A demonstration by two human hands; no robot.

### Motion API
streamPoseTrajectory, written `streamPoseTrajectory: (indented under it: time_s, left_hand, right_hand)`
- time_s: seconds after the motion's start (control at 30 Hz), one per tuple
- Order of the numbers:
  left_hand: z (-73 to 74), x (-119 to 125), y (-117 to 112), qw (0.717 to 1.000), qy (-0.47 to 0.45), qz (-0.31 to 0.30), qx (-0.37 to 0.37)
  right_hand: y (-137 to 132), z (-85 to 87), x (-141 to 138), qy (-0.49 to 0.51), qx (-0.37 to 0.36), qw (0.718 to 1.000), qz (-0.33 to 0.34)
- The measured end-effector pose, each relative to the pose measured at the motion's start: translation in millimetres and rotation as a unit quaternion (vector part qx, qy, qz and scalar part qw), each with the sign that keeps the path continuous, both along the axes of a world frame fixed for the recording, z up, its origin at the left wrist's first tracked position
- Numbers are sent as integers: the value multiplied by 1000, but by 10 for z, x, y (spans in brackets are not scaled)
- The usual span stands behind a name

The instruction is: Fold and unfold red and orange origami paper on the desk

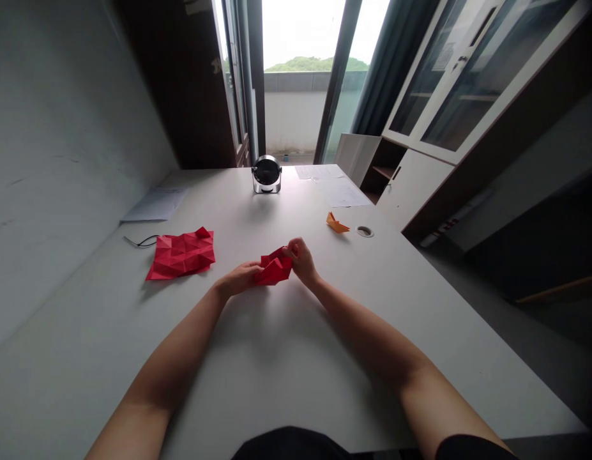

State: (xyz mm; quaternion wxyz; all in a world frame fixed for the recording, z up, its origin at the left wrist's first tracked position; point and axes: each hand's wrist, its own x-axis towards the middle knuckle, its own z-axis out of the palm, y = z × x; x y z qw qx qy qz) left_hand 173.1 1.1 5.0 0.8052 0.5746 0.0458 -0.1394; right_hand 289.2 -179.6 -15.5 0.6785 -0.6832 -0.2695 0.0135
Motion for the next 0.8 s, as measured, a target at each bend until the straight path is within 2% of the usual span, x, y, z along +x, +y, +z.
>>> streamPoseTrajectory:
  time_s: [0.07,0.13,0.27,0.33,0.53,0.7,0.8]
  left_hand:
    - [-27,37,-29,1000,4,20,22]
    - [-65,80,-42,996,-15,70,57]
    - [-161,153,-15,964,-85,206,142]
    - [-202,174,-2,953,-102,237,161]
    - [-255,181,-34,955,-128,217,157]
    - [-260,171,-45,954,-147,210,157]
    - [-263,168,-32,954,-148,206,157]
  right_hand:
    - [-7,-3,11,-18,-11,1000,1]
    - [-17,14,-1,-39,-24,999,6]
    - [-39,75,-51,-77,-56,995,15]
    - [-43,89,-73,-99,-76,992,19]
    - [-11,12,-95,-92,-136,986,35]
    - [-22,-63,-34,-38,-153,986,52]
    - [-25,-90,-2,-39,-166,984,58]
